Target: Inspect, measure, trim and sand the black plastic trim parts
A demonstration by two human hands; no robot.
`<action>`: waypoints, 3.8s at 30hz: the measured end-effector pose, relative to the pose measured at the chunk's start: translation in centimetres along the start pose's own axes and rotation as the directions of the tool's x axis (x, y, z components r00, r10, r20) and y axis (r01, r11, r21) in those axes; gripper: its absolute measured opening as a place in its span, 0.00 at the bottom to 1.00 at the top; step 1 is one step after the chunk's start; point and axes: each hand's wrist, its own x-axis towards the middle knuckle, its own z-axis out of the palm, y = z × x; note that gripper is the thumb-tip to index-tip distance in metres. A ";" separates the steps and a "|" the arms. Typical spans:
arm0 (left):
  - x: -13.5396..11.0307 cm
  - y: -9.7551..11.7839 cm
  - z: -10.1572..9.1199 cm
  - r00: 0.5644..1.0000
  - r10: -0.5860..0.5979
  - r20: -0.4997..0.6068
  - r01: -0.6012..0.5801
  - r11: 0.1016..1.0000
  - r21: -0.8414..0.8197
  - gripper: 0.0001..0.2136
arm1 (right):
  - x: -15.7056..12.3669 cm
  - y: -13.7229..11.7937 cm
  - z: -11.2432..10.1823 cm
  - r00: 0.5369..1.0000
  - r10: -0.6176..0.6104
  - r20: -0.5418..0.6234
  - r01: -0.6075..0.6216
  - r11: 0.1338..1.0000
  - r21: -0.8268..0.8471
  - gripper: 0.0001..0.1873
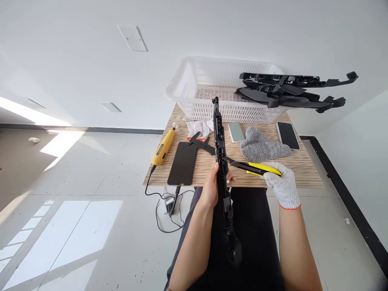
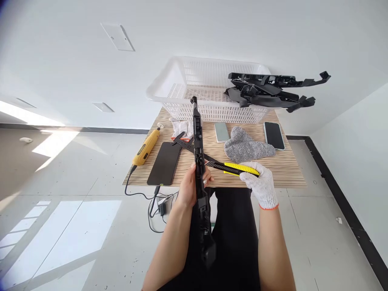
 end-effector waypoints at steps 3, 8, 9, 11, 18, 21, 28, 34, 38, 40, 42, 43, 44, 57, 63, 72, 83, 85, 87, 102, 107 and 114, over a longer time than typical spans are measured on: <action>-0.2 -0.1 0.1 0.999 -0.014 -0.051 0.013 1.000 -0.023 0.19 | -0.1 0.0 -0.1 1.000 -0.028 0.000 0.028 0.999 -0.022 0.16; -0.4 -0.3 -0.4 0.997 -0.008 -0.080 0.015 0.996 0.087 0.23 | -0.2 0.0 -0.1 0.997 0.037 0.069 -0.027 0.990 -0.136 0.22; -0.3 -0.3 -0.5 0.995 -0.023 -0.095 0.033 0.993 0.111 0.23 | -0.2 0.1 -0.1 0.995 0.048 0.085 -0.035 0.988 -0.149 0.22; -0.2 -0.5 -0.7 0.989 -0.057 -0.138 0.076 0.989 0.130 0.23 | -0.3 0.1 0.0 0.994 0.049 0.097 -0.032 0.986 -0.164 0.23; 0.2 -0.8 -1.0 0.988 -0.034 -0.148 0.052 0.991 0.120 0.20 | -0.5 0.2 0.3 0.999 -0.007 0.052 0.016 0.982 -0.190 0.23; 0.2 -0.8 -1.1 0.991 -0.017 -0.136 0.033 0.993 0.112 0.20 | -0.4 0.0 0.4 0.996 0.022 0.084 -0.005 0.980 -0.199 0.23; -0.3 -0.1 -1.4 0.997 0.005 0.075 -0.033 0.927 0.373 0.22 | -0.4 -0.5 1.6 0.993 -0.020 -0.118 -0.002 0.982 -0.188 0.20; -0.2 -0.2 -1.5 0.994 0.015 0.106 -0.057 0.914 0.402 0.17 | -0.2 -0.4 0.9 1.000 0.000 -0.031 -0.007 0.976 -0.216 0.21; -0.2 -0.2 -1.0 0.996 -0.003 0.091 -0.028 0.941 0.337 0.16 | -0.2 -0.2 0.6 1.000 0.008 0.018 -0.004 0.969 -0.246 0.23; -0.2 0.0 -0.8 0.996 -0.007 0.090 -0.023 0.947 0.322 0.14 | -0.2 -0.1 0.6 0.999 -0.016 -0.046 0.005 0.971 -0.239 0.23; -0.2 0.1 -0.7 0.996 0.005 0.087 -0.033 0.944 0.327 0.14 | -0.2 -0.1 0.5 0.999 -0.001 -0.034 -0.007 0.974 -0.228 0.24; -0.2 0.1 -0.7 0.997 0.015 0.078 -0.040 0.940 0.339 0.15 | -0.2 0.0 0.5 1.000 0.014 -0.013 -0.017 0.975 -0.222 0.24; -0.2 0.1 -0.7 0.998 0.022 0.066 -0.044 0.934 0.355 0.15 | -0.2 0.0 0.4 1.000 0.025 0.001 -0.025 0.976 -0.216 0.26; 0.0 -0.1 -0.9 0.996 0.010 0.092 -0.045 0.920 0.389 0.16 | -0.3 -0.1 0.6 0.997 0.058 0.049 -0.045 0.970 -0.238 0.28; 0.0 -0.2 -1.0 0.995 0.011 0.100 -0.049 0.920 0.389 0.17 | -0.2 -0.2 0.4 0.998 0.048 0.047 -0.035 0.967 -0.252 0.27; 0.1 -0.2 -1.0 0.997 0.014 0.072 -0.041 0.922 0.386 0.18 | -0.1 0.1 0.5 0.998 -0.060 -0.012 0.055 0.964 -0.261 0.25; 0.0 0.0 -0.6 0.999 -0.025 0.045 0.007 0.932 0.362 0.17 | -0.1 0.0 0.7 0.998 -0.048 0.035 0.056 0.956 -0.288 0.24; 0.0 0.0 -0.6 0.999 -0.024 0.038 0.010 0.941 0.339 0.17 | -0.1 0.0 0.7 0.997 -0.078 -0.026 0.067 0.951 -0.301 0.25; 0.0 0.0 -0.6 0.999 -0.023 0.034 0.011 0.943 0.333 0.17 | -0.1 0.0 0.7 0.998 -0.060 -0.029 0.048 0.951 -0.304 0.26; 0.1 -0.2 -0.9 0.998 -0.021 0.067 -0.005 0.929 0.371 0.19 | -0.1 0.0 0.7 0.998 0.058 0.019 -0.052 0.971 -0.233 0.30; 0.1 -0.3 -1.0 0.997 -0.018 0.074 -0.011 0.928 0.373 0.19 | -0.1 0.0 0.6 0.998 0.038 -0.042 -0.047 0.975 -0.218 0.30; 0.1 -0.2 -1.0 0.997 -0.019 0.080 -0.015 0.914 0.406 0.18 | 0.0 -0.2 0.9 0.998 0.064 -0.014 -0.065 0.977 -0.204 0.29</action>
